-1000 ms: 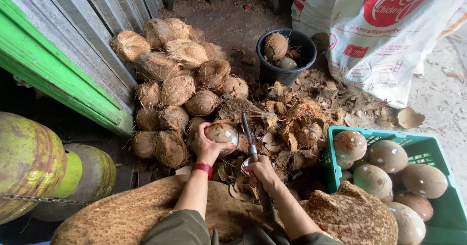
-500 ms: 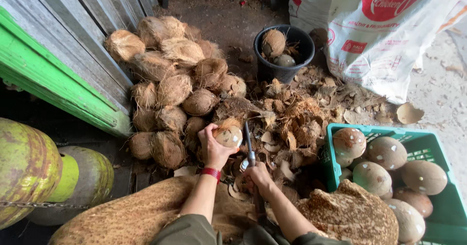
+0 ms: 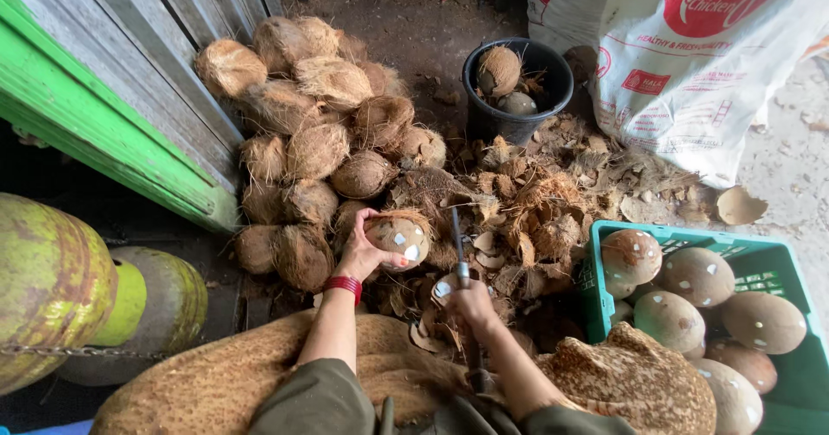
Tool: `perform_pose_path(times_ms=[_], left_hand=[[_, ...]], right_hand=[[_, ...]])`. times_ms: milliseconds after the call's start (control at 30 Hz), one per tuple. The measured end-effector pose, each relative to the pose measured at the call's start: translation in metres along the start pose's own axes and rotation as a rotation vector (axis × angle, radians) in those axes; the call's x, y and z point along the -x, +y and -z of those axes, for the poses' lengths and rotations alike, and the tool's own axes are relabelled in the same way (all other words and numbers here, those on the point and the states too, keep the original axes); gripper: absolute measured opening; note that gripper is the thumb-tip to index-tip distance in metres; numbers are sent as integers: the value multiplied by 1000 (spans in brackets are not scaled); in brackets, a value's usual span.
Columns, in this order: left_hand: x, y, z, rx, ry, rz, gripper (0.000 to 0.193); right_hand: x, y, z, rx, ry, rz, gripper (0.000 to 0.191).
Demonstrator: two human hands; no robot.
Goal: The person sits on the ground and husks coconuts one at a time, holding each coconut in one hand and chopping off the fibrous husk with a machete. Husked coconuts are placed into a green plastic crate, and discarded husks pile on the ground.
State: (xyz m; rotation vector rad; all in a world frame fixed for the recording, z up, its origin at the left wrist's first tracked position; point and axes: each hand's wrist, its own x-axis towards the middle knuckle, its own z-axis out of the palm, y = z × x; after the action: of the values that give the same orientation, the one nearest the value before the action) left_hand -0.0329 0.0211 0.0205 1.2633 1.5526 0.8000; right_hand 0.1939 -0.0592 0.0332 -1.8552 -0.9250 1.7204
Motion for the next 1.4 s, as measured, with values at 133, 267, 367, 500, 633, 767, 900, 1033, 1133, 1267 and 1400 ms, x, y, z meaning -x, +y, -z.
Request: perform_pose_path(times_ms=[133, 267, 367, 500, 633, 767, 900, 1033, 1133, 1267, 1400], left_hand=[[5, 8, -6, -89, 80, -29, 122], [8, 27, -30, -194, 161, 25, 126], [8, 38, -33, -232, 160, 60, 126], [4, 38, -21, -255, 171, 139, 127], [0, 21, -7, -155, 106, 66, 131], [-3, 15, -19, -223, -4, 148, 131], [2, 26, -30, -108, 39, 141, 132], [6, 37, -32, -308, 23, 296, 127], [11, 34, -33, -115, 20, 12, 134], [19, 23, -37, -207, 165, 72, 132], [23, 21, -36, -170, 178, 63, 133]], right_hand=[[11, -9, 17, -13, -27, 98, 8], [35, -31, 9, 139, 23, 444, 17], [33, -28, -10, 108, 66, 524, 12], [2, -7, -12, -138, 47, 65, 14], [-5, 1, 15, -258, -82, 77, 5], [19, -13, 24, -63, -46, 400, 11], [24, -12, 3, -12, 43, 697, 18], [1, 12, -7, -306, -248, 49, 23], [-7, 22, -13, -181, -173, 30, 18], [12, -2, -12, -37, -89, 158, 20], [42, -26, -1, 71, -24, 346, 17]])
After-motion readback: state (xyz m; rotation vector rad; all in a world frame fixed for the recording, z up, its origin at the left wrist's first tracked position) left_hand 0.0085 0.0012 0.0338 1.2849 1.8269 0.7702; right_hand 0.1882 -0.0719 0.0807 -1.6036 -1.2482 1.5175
